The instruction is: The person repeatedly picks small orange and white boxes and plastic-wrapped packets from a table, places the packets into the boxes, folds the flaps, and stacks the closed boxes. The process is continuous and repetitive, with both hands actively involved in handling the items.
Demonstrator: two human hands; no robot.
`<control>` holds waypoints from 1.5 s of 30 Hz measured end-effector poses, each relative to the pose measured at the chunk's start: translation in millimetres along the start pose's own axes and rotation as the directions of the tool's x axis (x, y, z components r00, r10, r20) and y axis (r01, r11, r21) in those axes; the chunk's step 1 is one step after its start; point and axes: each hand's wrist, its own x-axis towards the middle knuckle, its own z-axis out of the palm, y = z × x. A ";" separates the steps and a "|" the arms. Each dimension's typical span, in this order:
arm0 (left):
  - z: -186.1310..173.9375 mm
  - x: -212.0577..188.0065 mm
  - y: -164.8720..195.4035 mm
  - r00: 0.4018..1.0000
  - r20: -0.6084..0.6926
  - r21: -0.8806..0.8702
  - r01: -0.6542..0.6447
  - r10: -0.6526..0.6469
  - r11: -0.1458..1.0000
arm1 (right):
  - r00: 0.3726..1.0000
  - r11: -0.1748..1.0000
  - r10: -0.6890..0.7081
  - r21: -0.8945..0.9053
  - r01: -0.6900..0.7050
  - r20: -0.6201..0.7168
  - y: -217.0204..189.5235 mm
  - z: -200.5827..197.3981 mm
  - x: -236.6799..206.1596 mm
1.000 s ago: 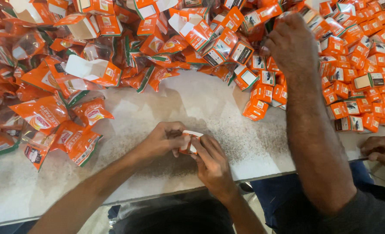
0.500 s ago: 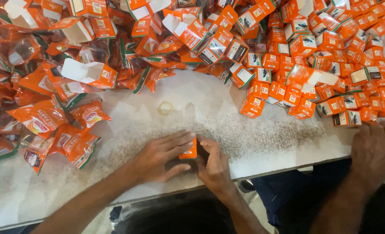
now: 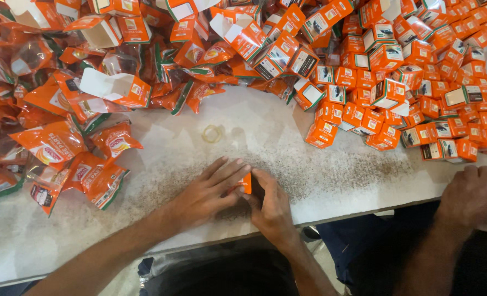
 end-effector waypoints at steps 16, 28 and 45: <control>-35.4 129.0 -131.4 0.808 -0.532 0.113 0.365 -0.254 0.924 | 0.976 0.861 -0.056 -0.506 -0.059 -0.211 24.2 -28.9 30.0; -22.6 85.1 -33.0 0.988 0.063 0.001 -0.145 0.144 0.989 | 0.959 0.786 0.263 0.551 -0.279 0.110 27.0 -35.7 10.6; -27.4 8.1 -70.3 0.869 0.004 0.776 0.309 -0.494 0.549 | 0.989 1.000 0.010 0.008 -0.011 0.146 -2.5 -2.4 0.2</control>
